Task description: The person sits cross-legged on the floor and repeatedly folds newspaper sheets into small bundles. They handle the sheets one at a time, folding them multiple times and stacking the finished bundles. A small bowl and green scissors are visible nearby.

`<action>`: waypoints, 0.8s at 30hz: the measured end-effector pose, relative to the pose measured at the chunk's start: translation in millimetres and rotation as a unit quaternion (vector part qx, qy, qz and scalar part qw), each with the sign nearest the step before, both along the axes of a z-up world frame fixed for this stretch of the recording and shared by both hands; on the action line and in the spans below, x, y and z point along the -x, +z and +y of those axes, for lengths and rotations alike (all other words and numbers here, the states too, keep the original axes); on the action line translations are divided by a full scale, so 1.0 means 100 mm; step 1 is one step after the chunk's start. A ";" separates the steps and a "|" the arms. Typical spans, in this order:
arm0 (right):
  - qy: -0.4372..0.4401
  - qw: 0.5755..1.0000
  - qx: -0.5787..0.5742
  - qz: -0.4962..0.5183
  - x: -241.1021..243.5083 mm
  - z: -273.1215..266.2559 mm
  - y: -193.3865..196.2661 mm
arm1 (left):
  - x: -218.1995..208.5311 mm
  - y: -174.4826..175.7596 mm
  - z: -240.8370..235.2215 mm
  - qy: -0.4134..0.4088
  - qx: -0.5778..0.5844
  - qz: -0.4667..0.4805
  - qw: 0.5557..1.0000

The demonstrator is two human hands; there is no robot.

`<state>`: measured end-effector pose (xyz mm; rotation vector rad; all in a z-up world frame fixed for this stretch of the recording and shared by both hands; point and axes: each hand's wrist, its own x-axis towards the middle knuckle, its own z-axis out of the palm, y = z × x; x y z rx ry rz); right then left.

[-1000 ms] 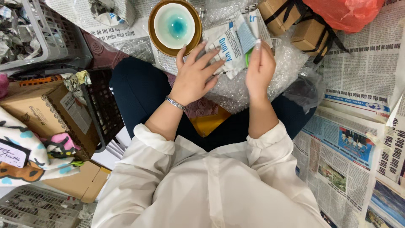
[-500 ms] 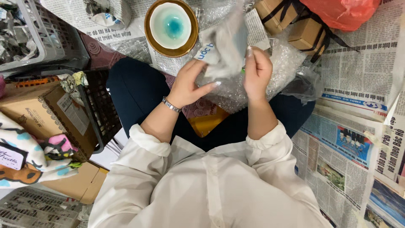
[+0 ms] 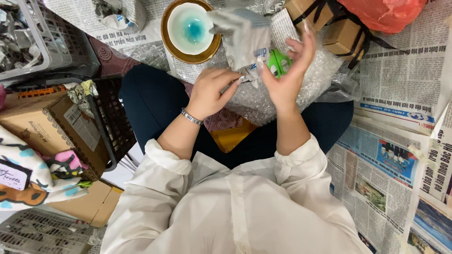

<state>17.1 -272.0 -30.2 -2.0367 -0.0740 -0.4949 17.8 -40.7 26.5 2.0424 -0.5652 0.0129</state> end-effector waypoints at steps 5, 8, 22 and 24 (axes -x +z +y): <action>0.053 0.990 0.130 0.032 -0.02 0.02 0.03 | -0.01 0.02 0.01 0.003 0.027 -0.012 1.000; 0.044 0.964 0.255 0.052 -0.05 0.07 0.06 | -0.03 0.05 0.01 0.008 0.028 -0.003 1.000; 0.022 0.999 -0.005 -0.025 -0.03 0.09 0.18 | 0.03 0.00 0.06 0.062 0.090 0.013 0.994; 0.040 0.998 -0.050 -0.013 0.02 0.05 0.11 | 0.05 -0.02 0.10 0.069 0.047 -0.050 0.995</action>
